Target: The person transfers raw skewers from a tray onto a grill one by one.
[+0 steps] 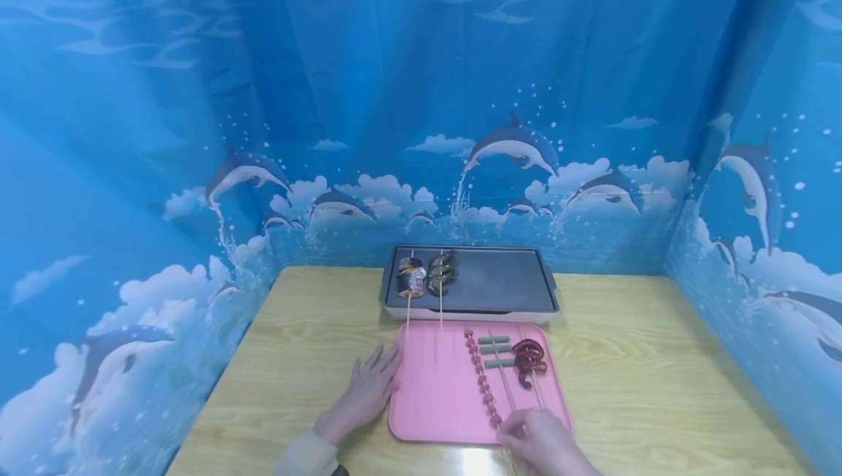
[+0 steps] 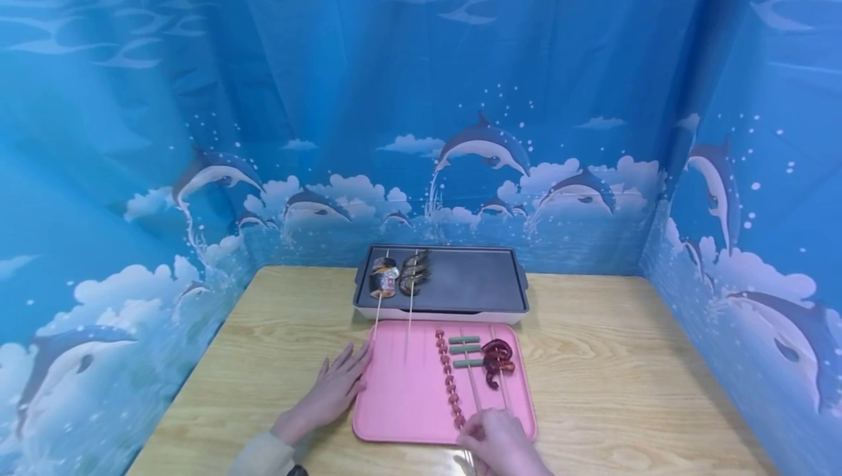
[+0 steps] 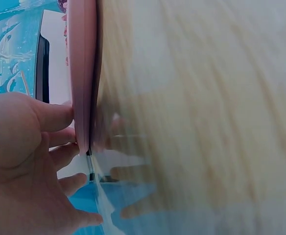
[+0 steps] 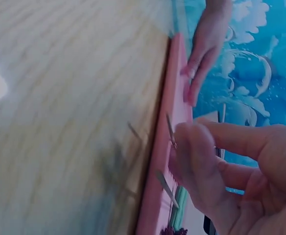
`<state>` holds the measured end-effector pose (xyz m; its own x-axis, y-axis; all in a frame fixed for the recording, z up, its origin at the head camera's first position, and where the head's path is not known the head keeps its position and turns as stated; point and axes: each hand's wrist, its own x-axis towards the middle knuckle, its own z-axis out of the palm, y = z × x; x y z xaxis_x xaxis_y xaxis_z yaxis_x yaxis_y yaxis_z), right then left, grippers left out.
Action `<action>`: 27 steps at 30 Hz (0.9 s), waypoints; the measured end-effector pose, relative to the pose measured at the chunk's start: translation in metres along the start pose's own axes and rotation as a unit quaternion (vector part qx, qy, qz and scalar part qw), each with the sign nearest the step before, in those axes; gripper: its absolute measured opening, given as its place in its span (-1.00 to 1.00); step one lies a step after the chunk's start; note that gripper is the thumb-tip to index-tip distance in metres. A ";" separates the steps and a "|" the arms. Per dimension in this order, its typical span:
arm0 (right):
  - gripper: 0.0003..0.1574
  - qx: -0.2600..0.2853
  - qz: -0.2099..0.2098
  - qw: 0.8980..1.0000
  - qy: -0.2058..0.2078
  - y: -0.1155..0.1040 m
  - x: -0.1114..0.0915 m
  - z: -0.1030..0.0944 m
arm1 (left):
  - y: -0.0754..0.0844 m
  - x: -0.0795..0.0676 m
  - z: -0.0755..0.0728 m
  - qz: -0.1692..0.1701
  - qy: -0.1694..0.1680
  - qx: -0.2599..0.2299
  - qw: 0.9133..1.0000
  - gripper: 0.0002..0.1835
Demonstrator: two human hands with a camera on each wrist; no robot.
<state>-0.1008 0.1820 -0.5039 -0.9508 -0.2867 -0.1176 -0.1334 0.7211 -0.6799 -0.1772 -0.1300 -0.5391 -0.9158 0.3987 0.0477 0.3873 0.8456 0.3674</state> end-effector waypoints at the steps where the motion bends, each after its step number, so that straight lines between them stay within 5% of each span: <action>1: -0.85 -0.009 0.000 1.000 0.008 0.000 0.001 0.002 | 0.000 0.000 0.000 -0.001 0.000 -0.001 1.000 -0.45; 10: -0.82 -0.038 0.023 0.998 0.041 0.002 0.008 0.012 | 0.002 0.000 -0.001 -0.002 -0.001 -0.009 1.000 -0.45; 17: -0.79 0.102 0.081 0.991 0.009 0.004 0.005 0.004 | 0.003 0.000 -0.002 -0.004 -0.002 -0.011 1.000 -0.46; 27: -0.76 0.155 0.056 0.986 -0.033 0.011 0.000 -0.011 | 0.003 0.001 -0.003 -0.006 -0.002 -0.017 1.000 -0.46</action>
<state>-0.1056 0.1962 -0.5036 -0.9334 -0.2631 -0.2442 0.0735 0.5259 -0.8474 -0.1768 -0.1280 -0.5351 -0.9201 0.3897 0.0388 0.3717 0.8379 0.3998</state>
